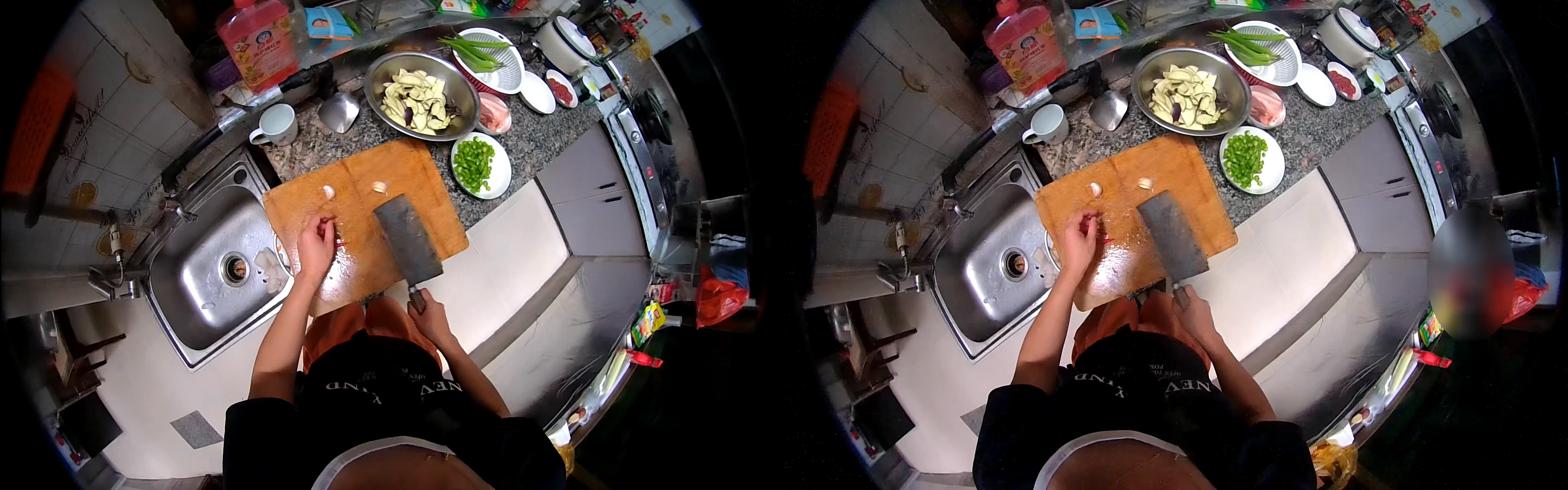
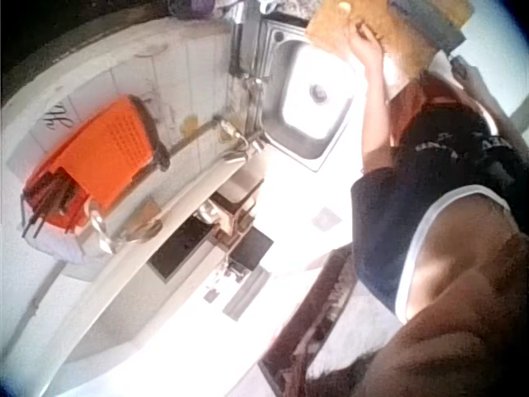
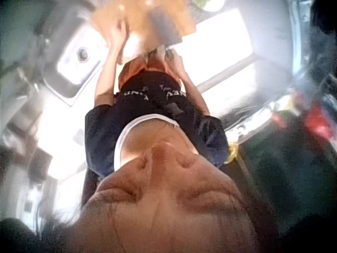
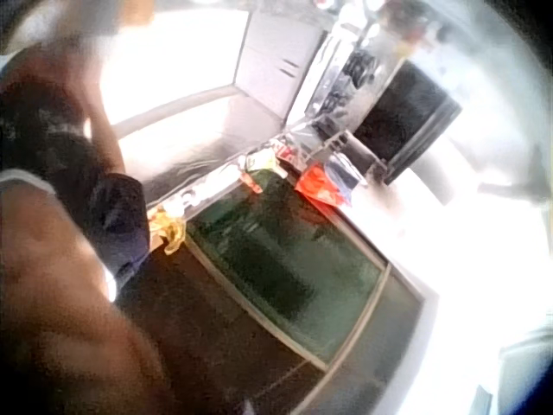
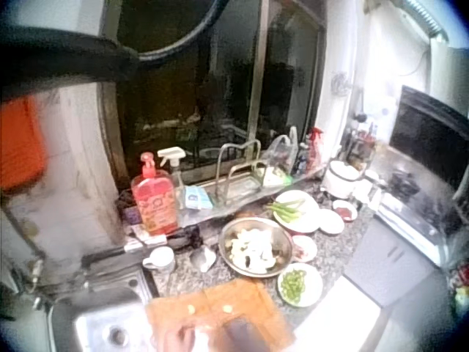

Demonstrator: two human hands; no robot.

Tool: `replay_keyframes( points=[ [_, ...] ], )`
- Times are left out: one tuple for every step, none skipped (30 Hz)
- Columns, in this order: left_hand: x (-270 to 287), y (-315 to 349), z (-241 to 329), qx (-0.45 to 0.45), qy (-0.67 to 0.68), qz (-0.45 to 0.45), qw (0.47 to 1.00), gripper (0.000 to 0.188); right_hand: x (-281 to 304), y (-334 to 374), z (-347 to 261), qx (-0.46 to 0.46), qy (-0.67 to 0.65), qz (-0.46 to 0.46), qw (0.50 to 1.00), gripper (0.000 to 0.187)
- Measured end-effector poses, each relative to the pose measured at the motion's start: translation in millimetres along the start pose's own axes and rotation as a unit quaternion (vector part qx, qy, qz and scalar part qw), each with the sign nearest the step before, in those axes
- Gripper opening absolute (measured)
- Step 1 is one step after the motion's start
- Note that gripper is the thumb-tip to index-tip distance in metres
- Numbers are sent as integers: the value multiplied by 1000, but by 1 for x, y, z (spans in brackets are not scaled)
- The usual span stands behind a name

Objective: The person peels a garlic clove by hand, washes it in a sink, and then uses a cleaver to crush the garlic on a wooden cutting board.

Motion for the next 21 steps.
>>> replay_keyframes(
  points=[
    [0,-9,-2,-5,-13,4,1000,11,13,-1,-11,6,-25,15,1000,22],
    [2,-18,-6,-10,-25,7,1000,11,24,1,-18,11,-39,36,999,22],
    [4,-24,-10,-12,-38,9,999,11,24,3,-17,8,-41,44,998,22],
    [5,-34,-14,-4,-47,5,999,13,23,2,-15,7,-43,55,998,22],
    [5,-40,-16,1,-54,12,998,15,20,1,-12,6,-45,66,997,23],
    [2,-46,-14,4,-58,17,998,16,11,-1,-5,19,-33,61,997,21],
    [-1,-52,-12,7,-63,21,998,18,0,-3,4,12,-6,34,999,21],
    [-5,-58,-26,-26,-89,19,996,25,-10,-4,12,6,20,7,1000,20],
    [-9,-63,-28,-6,-109,3,994,25,-13,-7,11,1,43,-21,999,19],
    [-13,-67,-29,14,-129,-13,992,26,-12,-7,10,2,12,-13,1000,19],
    [-17,-71,-31,33,-149,-28,988,27,-10,-7,9,3,-19,-5,1000,19],
    [-20,-74,-29,78,-163,-58,982,26,-3,-4,4,1,-48,1,999,18],
    [-23,-77,-31,56,-176,-50,982,25,2,-2,0,-1,-78,8,997,18],
    [-27,-78,-36,34,-188,-41,981,23,7,-1,-2,-14,-114,21,993,17],
    [-30,-78,-32,13,-200,-35,979,22,14,0,-2,-29,-148,34,988,16],
    [-37,-76,-27,-1,-159,-47,986,21,19,1,0,-44,-183,47,981,16],
    [-48,-71,-22,-16,-117,-59,991,20,24,1,2,-31,-202,70,976,13],
    [-60,-67,-6,-32,-75,-70,994,19,33,2,-1,-66,-246,55,965,14],
    [-75,-57,17,-15,-58,-121,991,20,40,5,-3,-101,-290,39,951,14],
    [-93,-46,21,-82,-57,-161,982,18,41,6,1,-100,-282,53,953,15],
    [-110,-37,20,-110,-44,-219,968,17,39,6,6,-110,-285,52,951,14]
  ],
)
Point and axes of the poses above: each hand's wrist, its own y-axis away from the middle knuckle, its own x-axis out of the back of the hand, z = x × y, the point moved 3 cm from there along -y, towards the middle knuckle, and after that the axes turned 13 degrees about y, right-handed, at the moved point
